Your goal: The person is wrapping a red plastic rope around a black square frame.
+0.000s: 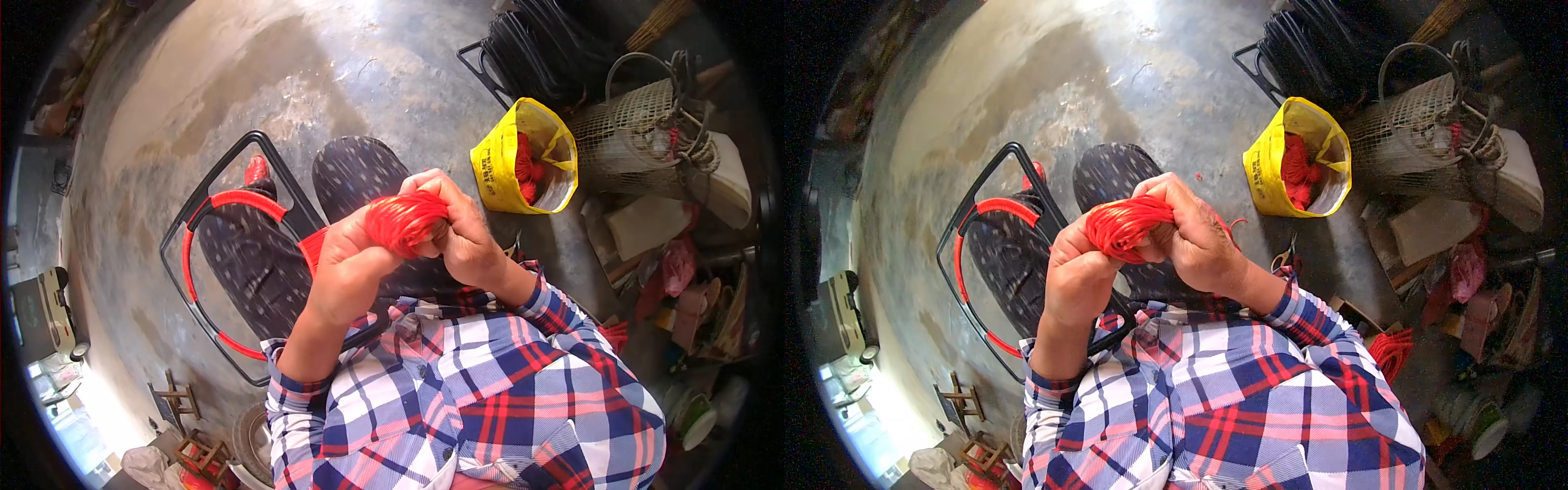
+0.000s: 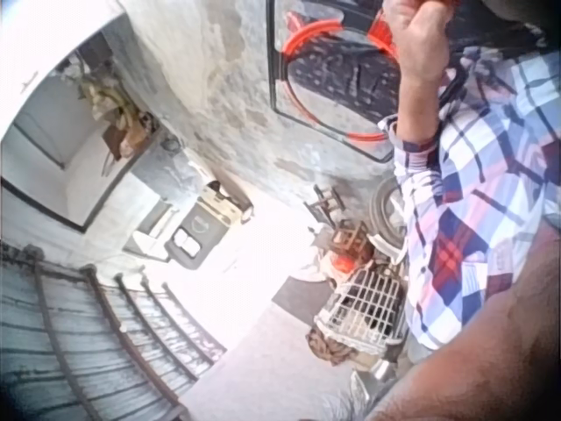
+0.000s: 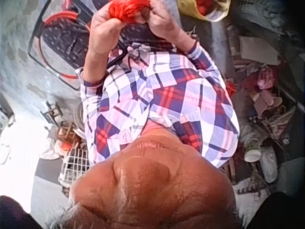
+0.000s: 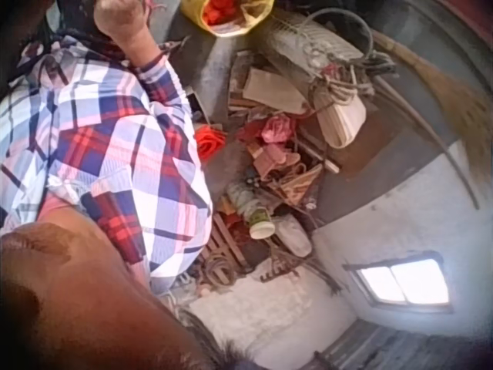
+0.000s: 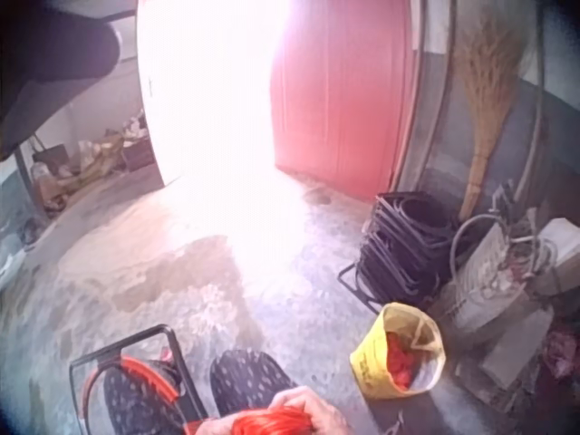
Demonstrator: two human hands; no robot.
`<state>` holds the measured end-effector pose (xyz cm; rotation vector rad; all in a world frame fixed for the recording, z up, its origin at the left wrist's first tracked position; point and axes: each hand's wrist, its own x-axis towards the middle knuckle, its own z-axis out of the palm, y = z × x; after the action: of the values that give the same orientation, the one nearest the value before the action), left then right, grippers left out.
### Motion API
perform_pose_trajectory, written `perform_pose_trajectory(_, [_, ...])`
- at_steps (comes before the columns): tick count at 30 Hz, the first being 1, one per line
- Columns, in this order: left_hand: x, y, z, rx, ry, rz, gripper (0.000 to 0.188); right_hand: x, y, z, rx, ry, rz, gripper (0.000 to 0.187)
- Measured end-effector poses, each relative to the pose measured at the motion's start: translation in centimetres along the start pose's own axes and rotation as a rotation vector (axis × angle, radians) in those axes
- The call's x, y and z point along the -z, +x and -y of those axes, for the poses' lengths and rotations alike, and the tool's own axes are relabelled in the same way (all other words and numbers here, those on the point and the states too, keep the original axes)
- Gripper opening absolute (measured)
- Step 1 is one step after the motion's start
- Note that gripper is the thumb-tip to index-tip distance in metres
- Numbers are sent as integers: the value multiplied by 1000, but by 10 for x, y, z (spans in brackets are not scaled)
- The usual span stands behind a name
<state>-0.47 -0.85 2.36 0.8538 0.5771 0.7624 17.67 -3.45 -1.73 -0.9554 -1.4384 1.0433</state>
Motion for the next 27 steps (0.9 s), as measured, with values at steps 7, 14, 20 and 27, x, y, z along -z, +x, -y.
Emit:
perform_pose_trajectory(7, [36,3,-16,-53,-175,77,43,25,7,4,-126,237,-107,17])
perform_pose_trajectory(14, [23,19,-34,-200,491,-5,81,21,32,25,37,-405,213,20])
perform_pose_trajectory(20, [15,39,-27,-117,247,127,132,3,42,29,166,-430,176,22])
perform_pose_trajectory(27, [10,35,-19,120,-104,156,126,5,55,22,288,-573,187,23])
